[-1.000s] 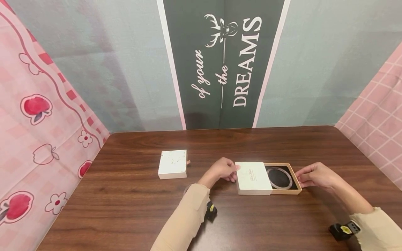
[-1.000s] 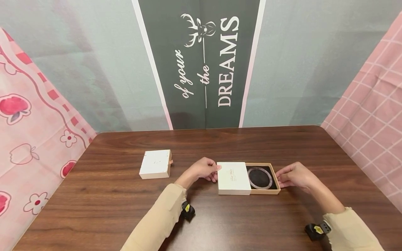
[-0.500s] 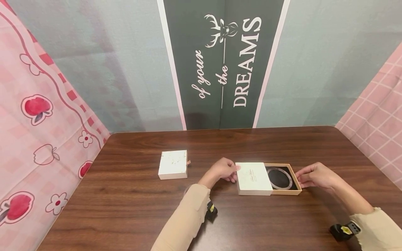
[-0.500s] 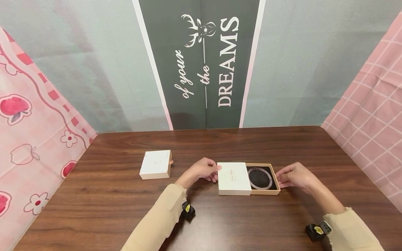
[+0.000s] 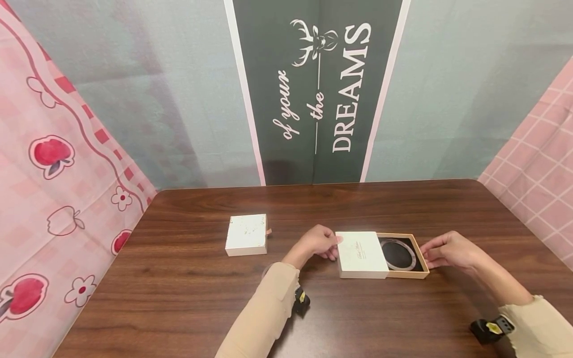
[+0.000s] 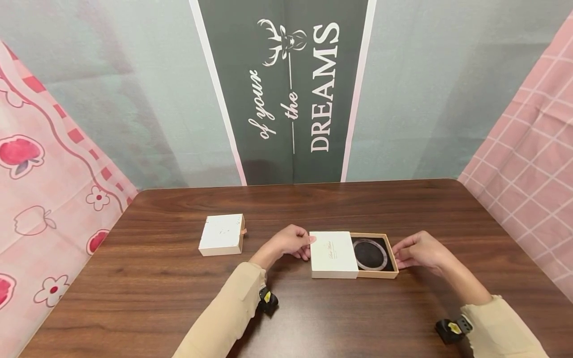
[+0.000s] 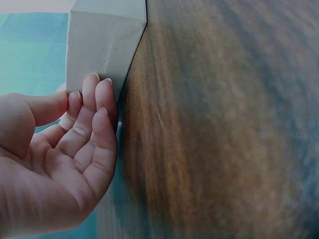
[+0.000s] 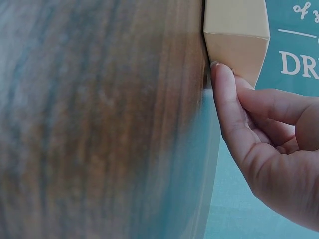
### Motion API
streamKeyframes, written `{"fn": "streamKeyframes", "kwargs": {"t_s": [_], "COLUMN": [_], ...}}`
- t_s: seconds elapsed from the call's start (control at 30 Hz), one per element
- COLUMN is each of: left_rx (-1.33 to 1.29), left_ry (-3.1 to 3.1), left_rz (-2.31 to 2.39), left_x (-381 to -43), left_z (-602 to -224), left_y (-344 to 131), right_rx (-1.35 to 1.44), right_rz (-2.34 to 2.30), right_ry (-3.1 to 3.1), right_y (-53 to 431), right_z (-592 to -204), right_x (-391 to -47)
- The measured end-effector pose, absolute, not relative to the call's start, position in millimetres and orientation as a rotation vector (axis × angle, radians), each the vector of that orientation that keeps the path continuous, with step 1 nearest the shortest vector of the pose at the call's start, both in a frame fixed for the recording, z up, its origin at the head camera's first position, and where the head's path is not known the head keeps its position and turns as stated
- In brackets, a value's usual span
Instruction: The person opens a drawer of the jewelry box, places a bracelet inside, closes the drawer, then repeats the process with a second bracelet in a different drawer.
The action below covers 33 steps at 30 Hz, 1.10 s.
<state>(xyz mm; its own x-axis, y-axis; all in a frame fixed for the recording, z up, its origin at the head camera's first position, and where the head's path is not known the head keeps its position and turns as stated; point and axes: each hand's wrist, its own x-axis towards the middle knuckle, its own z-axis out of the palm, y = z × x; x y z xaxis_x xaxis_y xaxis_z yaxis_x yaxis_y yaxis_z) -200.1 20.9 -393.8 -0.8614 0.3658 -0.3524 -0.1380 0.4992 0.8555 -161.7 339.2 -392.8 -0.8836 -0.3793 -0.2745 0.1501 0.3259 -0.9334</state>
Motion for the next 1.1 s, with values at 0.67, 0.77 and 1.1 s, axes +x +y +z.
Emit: {"fn": "streamKeyframes", "kwargs": {"t_s": [0.67,0.77,1.1], "left_rx": [0.189,0.184,0.181], "left_ry": [2.246,2.249,2.252], "left_rz": [1.344,1.344,1.333], "left_x": [-200.9,-201.6,-204.3], "left_z": [-393.6,-393.5,-393.4], "left_y": [21.0,21.4,22.6], "right_rx": [-0.203,-0.197,-0.178], "right_rz": [-1.591,-1.582,-1.552], "right_ry": [2.139,2.141,2.167], "right_y": [337.3,337.6,337.7], "right_z": [-392.3,-392.0,-389.7], "right_x": [-163.2,-164.4,-166.9]}}
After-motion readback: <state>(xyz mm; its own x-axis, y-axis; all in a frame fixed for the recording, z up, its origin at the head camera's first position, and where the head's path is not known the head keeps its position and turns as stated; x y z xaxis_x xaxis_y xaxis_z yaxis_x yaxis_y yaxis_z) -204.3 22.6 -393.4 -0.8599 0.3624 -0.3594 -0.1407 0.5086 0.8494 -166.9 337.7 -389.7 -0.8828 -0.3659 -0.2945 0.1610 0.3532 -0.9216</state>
